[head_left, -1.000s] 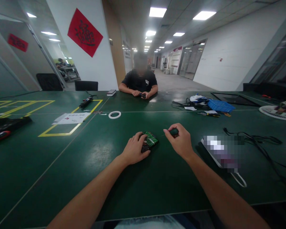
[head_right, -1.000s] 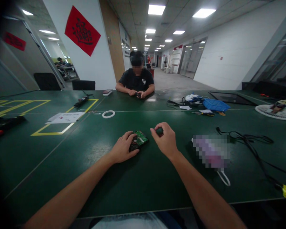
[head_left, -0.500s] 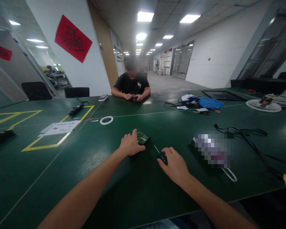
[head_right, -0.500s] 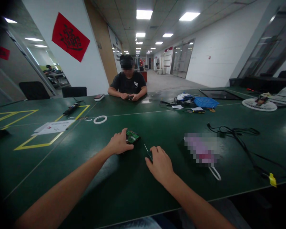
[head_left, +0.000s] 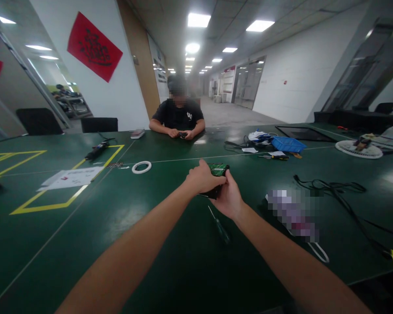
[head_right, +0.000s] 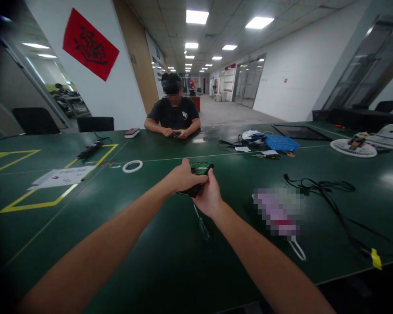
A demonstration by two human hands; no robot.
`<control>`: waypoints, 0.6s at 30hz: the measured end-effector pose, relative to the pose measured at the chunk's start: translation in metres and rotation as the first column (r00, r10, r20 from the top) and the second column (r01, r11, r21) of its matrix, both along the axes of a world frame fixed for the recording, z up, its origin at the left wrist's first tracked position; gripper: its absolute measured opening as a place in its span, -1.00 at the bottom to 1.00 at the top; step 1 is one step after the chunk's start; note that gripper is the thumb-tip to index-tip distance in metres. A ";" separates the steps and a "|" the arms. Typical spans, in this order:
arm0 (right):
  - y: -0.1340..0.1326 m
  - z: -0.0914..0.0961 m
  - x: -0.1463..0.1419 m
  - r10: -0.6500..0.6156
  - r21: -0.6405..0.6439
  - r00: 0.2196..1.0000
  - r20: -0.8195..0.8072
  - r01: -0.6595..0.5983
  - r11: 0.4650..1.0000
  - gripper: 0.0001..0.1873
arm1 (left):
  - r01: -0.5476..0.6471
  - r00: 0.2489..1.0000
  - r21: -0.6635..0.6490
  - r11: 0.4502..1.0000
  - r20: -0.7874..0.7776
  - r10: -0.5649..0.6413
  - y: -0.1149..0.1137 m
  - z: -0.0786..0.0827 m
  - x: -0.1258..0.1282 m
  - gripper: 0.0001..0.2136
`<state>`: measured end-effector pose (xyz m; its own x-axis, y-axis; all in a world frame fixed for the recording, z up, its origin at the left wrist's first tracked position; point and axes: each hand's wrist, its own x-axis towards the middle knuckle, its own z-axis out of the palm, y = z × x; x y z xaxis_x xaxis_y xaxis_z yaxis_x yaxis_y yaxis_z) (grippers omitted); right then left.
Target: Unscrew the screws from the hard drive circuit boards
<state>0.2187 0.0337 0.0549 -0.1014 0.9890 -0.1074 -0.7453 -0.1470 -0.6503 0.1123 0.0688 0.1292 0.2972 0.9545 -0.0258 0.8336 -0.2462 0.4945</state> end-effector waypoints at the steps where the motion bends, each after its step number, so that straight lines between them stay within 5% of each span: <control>1: 0.001 0.002 0.006 0.010 -0.003 1.000 0.024 -0.010 1.000 -0.40 | 0.027 0.999 -0.005 1.000 0.028 -0.027 0.001 -0.001 0.004 -0.16; 5: 0.002 0.006 0.035 -0.023 0.009 0.962 0.273 0.021 1.000 -0.25 | 0.144 0.975 -0.003 0.990 0.170 -0.141 0.008 -0.004 0.015 -0.08; 8: 0.000 0.011 0.060 -0.035 -0.003 0.846 0.531 0.043 0.999 -0.13 | 0.214 0.932 0.047 0.976 0.291 -0.218 0.009 -0.016 0.015 -0.16; 13: -0.004 0.033 0.121 -0.074 -0.027 0.766 0.639 0.118 0.993 -0.19 | 0.214 0.905 0.225 0.951 0.320 -0.280 -0.031 -0.076 -0.022 -0.46; 18: 0.017 0.052 0.196 -0.256 -0.154 0.798 0.546 0.395 0.906 -0.25 | 0.642 0.732 0.233 0.730 0.098 -0.675 -0.085 -0.120 -0.061 -0.34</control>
<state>0.4147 0.0507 0.1066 0.3586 0.8854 -0.2957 -0.3571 -0.1625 -0.9198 0.0512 -0.0157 0.0095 0.8363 0.4994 0.2261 0.3387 -0.7951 0.5031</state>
